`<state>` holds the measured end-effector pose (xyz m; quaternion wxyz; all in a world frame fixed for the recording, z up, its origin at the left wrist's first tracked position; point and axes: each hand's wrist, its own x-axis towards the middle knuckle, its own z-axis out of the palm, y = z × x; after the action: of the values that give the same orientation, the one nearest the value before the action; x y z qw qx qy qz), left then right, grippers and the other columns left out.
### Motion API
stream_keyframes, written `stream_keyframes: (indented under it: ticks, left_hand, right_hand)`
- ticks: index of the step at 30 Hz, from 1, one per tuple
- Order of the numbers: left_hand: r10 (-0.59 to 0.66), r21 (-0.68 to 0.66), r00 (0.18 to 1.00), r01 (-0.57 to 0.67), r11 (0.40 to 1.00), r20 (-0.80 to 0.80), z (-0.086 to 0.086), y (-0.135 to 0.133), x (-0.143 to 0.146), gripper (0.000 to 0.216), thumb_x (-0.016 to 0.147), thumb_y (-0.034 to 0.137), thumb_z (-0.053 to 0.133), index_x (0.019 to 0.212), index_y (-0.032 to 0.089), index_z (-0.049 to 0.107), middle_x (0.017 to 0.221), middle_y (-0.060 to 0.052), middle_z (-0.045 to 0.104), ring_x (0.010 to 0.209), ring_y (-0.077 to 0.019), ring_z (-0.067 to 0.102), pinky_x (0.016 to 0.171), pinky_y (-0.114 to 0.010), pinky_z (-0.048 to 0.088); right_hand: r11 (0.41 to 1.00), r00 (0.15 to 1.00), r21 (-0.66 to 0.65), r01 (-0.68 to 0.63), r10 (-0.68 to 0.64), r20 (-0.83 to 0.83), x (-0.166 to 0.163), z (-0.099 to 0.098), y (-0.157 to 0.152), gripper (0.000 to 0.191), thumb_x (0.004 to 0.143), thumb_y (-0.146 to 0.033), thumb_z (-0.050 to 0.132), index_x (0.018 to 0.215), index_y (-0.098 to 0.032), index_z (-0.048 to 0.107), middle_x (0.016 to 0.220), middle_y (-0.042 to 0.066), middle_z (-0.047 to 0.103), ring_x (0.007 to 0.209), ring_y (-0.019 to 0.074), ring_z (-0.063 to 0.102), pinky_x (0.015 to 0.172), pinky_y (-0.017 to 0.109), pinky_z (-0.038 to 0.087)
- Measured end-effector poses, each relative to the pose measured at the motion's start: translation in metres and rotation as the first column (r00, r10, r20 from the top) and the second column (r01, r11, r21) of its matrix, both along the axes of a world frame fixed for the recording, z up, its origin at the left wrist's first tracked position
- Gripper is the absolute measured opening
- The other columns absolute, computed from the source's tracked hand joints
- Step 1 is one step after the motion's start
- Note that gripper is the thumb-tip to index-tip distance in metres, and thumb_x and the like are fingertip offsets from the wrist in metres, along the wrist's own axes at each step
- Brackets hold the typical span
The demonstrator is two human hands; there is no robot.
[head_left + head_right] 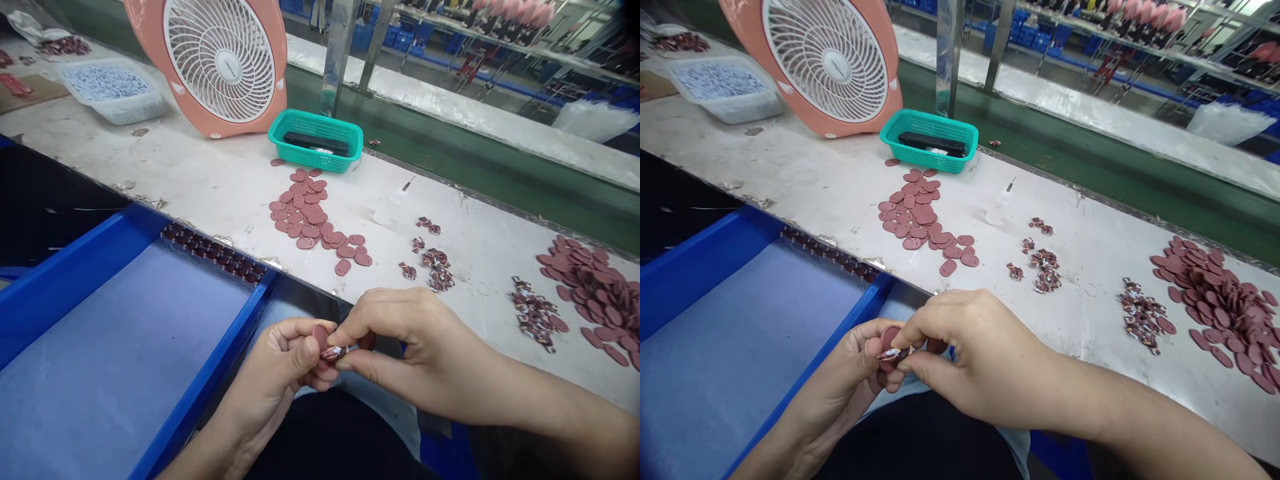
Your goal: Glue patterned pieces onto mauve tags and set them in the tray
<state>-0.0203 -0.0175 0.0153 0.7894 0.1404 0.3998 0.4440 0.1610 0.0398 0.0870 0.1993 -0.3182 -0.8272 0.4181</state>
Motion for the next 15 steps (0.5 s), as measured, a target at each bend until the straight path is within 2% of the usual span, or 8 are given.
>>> stream_keyframes:
  ticks: [15]
  left_hand:
    - [0.025, 0.011, 1.000, -0.025, 1.000, -0.007, -0.0013, 0.0007, 0.0013, 0.036, 0.059, 0.046, 0.091, 0.074, 0.016, 0.077, 0.058, 0.001, 0.064, 0.051, -0.0075, 0.057, 0.051, -0.015, 0.046]
  right_hand:
    - [0.999, 1.000, -0.028, 0.019, -0.019, -0.018, -0.0020, -0.0022, 0.0017, 0.019, 0.080, -0.004, 0.069, 0.091, -0.018, 0.073, 0.078, -0.001, 0.073, 0.069, 0.0082, 0.067, 0.067, 0.016, 0.050]
